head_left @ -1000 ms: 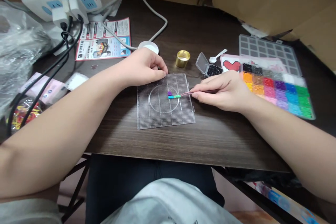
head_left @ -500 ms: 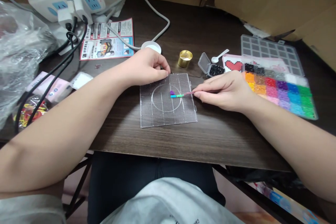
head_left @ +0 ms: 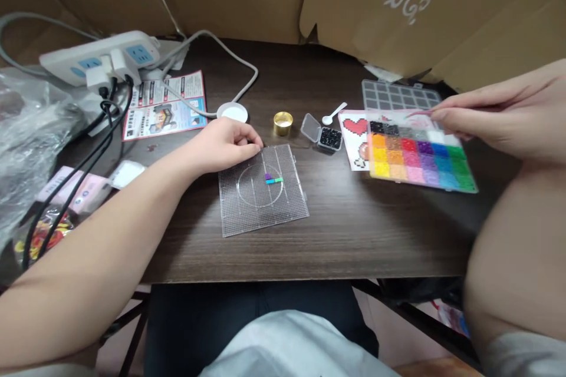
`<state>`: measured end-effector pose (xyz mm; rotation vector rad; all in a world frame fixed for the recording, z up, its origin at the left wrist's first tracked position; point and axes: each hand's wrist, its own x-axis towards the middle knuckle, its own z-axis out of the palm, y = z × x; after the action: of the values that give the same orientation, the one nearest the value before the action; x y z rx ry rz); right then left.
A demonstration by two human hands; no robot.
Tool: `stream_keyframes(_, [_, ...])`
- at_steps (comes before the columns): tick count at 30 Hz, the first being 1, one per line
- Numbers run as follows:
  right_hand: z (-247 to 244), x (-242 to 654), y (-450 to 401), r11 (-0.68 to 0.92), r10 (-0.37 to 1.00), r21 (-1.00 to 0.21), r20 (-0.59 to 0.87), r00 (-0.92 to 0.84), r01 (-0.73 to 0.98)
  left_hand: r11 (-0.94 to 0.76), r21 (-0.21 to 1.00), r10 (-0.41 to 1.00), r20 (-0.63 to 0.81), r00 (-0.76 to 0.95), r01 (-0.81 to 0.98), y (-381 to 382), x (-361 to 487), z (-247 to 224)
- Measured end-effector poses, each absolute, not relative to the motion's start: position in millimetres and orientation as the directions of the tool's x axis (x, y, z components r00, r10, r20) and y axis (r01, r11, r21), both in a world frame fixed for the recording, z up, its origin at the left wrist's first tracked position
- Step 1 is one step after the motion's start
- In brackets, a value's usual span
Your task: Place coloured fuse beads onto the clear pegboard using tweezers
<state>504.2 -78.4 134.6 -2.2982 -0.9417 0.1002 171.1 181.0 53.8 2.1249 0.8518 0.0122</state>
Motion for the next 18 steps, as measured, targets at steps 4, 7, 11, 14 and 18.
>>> stream_keyframes(4, [153,530,-90,-0.719,0.619,-0.422,-0.027,0.785,0.552,-0.428,0.699,0.572,-0.281,0.771,0.573,186,169,50])
stream_keyframes(7, [161,542,-102,-0.772,0.594,-0.37,-0.135,0.793,0.516,-0.398,0.701,0.581,-0.306,0.754,0.591,190,168,46])
stream_keyframes(11, [166,562,-121,-0.844,0.511,-0.329,-0.253,0.822,0.423,-0.341,0.703,0.613,-0.338,0.714,0.624,189,170,49])
stream_keyframes(14, [163,582,-136,-0.873,0.474,-0.286,-0.318,0.821,0.394,-0.322,0.694,0.635,-0.346,0.691,0.644,183,173,56])
stream_keyframes(18, [159,599,-147,-0.885,0.457,-0.269,-0.339,0.822,0.381,-0.288,0.689,0.644,-0.374,0.667,0.665,178,174,63])
